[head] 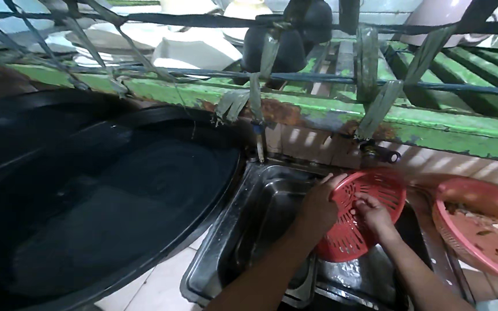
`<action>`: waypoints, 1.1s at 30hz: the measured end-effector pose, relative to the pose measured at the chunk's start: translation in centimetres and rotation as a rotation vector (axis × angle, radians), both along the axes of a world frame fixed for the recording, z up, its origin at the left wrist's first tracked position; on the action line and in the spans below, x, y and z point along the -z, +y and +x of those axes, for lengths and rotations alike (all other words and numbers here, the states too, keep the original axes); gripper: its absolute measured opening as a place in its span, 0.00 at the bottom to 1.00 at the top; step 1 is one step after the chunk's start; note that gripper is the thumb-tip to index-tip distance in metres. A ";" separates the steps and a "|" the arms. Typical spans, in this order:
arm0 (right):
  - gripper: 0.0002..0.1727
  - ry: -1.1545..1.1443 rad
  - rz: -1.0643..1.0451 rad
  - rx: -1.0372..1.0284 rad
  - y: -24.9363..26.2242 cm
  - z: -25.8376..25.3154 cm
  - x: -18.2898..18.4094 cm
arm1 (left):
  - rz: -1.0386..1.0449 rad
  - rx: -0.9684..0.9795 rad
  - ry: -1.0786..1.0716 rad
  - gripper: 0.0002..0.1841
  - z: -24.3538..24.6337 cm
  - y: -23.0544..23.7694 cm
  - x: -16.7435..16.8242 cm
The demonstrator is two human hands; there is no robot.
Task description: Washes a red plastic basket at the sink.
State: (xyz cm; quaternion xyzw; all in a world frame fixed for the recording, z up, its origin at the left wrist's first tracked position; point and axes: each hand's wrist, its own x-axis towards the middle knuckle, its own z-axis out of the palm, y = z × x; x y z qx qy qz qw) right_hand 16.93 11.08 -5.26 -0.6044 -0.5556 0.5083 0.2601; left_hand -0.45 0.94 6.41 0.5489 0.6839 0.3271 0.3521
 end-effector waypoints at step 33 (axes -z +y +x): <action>0.15 0.173 -0.188 -0.095 0.0 -0.9 -1.4 | -0.029 -0.034 0.015 0.32 0.8 -2.0 1.5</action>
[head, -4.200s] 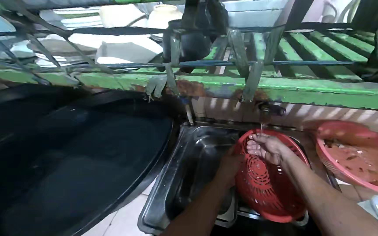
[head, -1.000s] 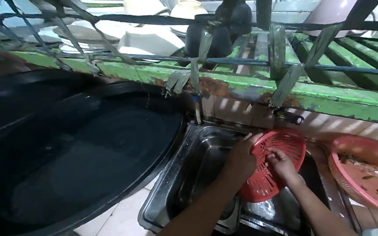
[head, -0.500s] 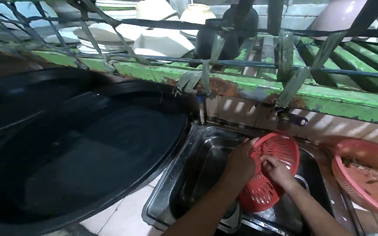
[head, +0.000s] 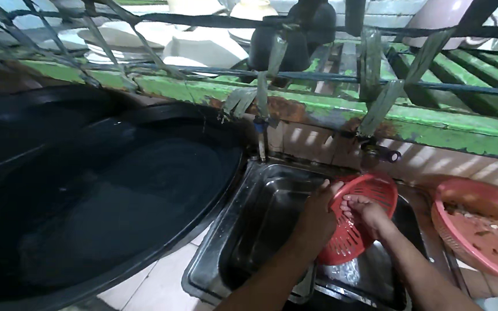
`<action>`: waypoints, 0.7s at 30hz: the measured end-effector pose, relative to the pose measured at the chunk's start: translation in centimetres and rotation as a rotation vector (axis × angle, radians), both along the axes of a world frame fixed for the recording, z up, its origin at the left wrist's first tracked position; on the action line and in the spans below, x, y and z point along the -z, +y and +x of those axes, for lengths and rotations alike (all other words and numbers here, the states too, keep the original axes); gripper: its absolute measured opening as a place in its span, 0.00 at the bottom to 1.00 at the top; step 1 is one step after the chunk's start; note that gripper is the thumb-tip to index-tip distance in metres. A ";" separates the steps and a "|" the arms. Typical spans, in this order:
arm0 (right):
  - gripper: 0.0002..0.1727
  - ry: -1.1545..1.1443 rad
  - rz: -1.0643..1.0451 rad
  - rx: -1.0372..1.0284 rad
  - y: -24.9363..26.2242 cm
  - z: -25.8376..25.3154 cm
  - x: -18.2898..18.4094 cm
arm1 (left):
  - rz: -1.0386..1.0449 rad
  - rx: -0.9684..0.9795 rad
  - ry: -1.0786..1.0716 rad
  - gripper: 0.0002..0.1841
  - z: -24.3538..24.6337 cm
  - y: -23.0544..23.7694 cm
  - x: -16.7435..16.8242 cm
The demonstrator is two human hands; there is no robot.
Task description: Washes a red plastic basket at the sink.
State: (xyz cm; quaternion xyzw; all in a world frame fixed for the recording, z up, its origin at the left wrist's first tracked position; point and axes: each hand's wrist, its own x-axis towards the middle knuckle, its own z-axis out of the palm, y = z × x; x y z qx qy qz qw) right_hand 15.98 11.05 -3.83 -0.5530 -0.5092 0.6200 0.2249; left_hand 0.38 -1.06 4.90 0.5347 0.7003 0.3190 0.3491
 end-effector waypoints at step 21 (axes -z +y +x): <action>0.13 -0.658 0.967 0.011 -15.8 24.7 -10.1 | 0.400 0.216 0.219 0.27 2.1 0.2 1.9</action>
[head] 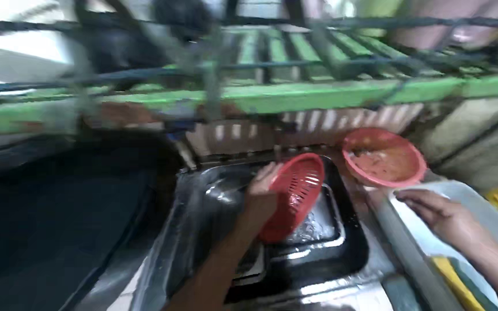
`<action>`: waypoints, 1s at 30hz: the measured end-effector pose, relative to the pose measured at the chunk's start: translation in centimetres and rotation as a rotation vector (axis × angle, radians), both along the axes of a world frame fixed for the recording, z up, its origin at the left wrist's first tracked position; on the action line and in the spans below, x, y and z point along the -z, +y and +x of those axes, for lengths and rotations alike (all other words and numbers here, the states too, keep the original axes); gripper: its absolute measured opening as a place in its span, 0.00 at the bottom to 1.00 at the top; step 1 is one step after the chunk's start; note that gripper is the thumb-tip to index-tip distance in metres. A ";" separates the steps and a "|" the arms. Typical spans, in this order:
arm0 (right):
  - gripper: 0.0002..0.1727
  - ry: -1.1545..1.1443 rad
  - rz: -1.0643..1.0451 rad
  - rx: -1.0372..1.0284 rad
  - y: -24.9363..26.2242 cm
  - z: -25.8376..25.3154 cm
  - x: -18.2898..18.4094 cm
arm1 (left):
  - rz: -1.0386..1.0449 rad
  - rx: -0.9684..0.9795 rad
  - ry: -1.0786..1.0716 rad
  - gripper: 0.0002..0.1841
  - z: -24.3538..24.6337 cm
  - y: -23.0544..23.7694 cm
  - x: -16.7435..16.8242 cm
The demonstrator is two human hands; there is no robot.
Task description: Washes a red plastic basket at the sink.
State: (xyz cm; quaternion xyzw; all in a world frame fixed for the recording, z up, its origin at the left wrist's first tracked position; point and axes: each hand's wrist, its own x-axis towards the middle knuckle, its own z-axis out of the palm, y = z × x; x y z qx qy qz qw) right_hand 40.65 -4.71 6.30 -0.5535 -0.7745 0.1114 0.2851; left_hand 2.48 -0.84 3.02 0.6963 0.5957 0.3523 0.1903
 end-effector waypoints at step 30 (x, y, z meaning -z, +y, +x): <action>0.34 0.331 -0.034 -0.096 -0.9 -15.8 -0.8 | -0.268 0.005 -0.156 0.21 9.6 -8.3 -3.1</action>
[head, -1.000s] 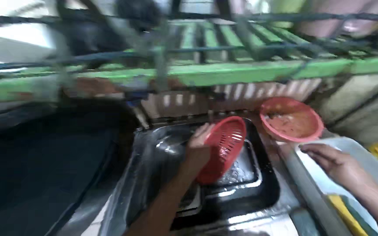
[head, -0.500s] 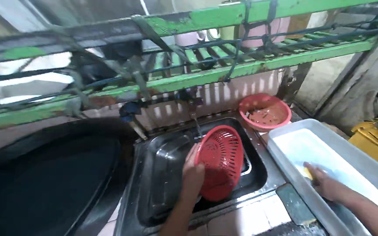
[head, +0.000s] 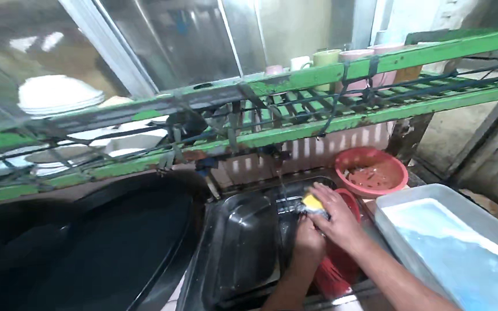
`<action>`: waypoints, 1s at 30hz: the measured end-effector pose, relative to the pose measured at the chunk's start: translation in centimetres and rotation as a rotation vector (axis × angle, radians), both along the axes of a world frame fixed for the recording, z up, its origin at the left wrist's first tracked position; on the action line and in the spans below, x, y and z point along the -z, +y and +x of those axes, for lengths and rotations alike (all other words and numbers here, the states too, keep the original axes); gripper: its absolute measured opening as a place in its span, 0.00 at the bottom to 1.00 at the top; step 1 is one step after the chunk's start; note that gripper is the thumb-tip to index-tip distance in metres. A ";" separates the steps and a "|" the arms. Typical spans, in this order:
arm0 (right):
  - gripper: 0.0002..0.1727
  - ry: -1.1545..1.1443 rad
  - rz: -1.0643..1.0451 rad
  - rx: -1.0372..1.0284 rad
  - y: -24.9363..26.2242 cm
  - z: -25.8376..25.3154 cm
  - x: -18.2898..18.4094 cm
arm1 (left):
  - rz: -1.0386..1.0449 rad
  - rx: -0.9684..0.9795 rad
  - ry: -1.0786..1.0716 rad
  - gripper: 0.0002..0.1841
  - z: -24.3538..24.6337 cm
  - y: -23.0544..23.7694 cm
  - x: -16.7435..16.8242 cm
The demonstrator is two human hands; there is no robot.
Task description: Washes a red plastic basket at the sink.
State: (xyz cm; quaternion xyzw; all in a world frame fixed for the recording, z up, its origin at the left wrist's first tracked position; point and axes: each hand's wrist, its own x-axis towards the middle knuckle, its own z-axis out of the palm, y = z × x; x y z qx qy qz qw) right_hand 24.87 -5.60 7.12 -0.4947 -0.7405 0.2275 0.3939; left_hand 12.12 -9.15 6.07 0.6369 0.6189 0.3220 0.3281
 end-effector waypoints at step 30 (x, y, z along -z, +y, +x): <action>0.32 0.039 -0.221 0.205 5.7 0.4 5.1 | -0.326 -0.242 -0.068 0.33 -2.2 -4.4 0.9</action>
